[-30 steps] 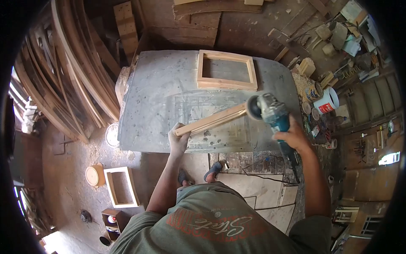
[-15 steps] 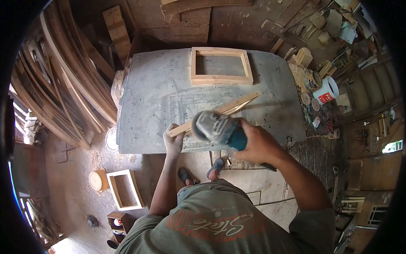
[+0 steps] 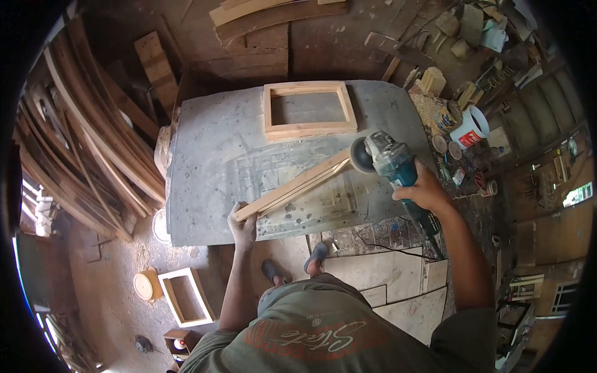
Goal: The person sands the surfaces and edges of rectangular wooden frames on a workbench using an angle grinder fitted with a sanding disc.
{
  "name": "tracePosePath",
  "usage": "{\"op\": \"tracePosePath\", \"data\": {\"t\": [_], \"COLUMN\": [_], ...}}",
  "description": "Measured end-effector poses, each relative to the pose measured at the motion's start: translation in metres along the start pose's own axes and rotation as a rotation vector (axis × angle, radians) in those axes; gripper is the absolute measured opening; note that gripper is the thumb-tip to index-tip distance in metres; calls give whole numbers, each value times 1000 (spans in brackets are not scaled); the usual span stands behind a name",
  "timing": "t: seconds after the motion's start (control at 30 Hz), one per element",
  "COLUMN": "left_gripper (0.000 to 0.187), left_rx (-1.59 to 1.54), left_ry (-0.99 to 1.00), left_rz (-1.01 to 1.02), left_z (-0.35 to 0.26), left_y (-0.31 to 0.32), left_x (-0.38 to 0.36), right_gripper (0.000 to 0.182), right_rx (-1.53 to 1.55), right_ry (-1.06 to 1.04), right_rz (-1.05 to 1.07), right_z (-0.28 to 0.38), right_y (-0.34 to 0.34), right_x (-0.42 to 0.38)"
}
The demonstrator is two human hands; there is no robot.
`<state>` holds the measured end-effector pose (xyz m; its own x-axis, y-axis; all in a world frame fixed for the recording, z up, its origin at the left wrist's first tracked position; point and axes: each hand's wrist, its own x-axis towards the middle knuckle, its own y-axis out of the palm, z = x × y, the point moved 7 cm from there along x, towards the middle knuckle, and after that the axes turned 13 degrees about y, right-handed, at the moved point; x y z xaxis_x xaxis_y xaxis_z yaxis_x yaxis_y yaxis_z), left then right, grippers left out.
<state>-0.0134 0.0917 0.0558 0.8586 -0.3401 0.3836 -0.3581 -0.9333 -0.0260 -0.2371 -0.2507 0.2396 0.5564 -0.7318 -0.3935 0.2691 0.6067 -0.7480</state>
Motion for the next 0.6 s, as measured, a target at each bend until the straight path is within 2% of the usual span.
{"op": "tracePosePath", "data": {"t": [0.1, 0.17, 0.27, 0.37, 0.47, 0.6], "left_gripper": [15, 19, 21, 22, 14, 18], "left_rx": [31, 58, 121, -6, -23, -71], "left_ry": [20, 3, 45, 8, -9, 47], "left_rz": [-19, -29, -2, -38, 7, -13], "left_z": [4, 1, -2, 6, 13, 9], "left_y": [-1, 0, -1, 1, 0, 2], "left_x": [-1, -2, -3, -8, -14, -13], "right_gripper": [80, 82, 82, 81, 80, 79], "right_rx": [-18, -31, -180, -240, -141, -84], "right_ry": [-47, -143, -164, -95, -112, -79], "right_rz": [-16, 73, 136, 192, 116, 3], "right_z": [4, 24, 52, 54, 33, 14], "right_y": [12, 36, 61, 64, 46, 13], "right_x": [-3, -15, -42, -53, -41, -21]}}
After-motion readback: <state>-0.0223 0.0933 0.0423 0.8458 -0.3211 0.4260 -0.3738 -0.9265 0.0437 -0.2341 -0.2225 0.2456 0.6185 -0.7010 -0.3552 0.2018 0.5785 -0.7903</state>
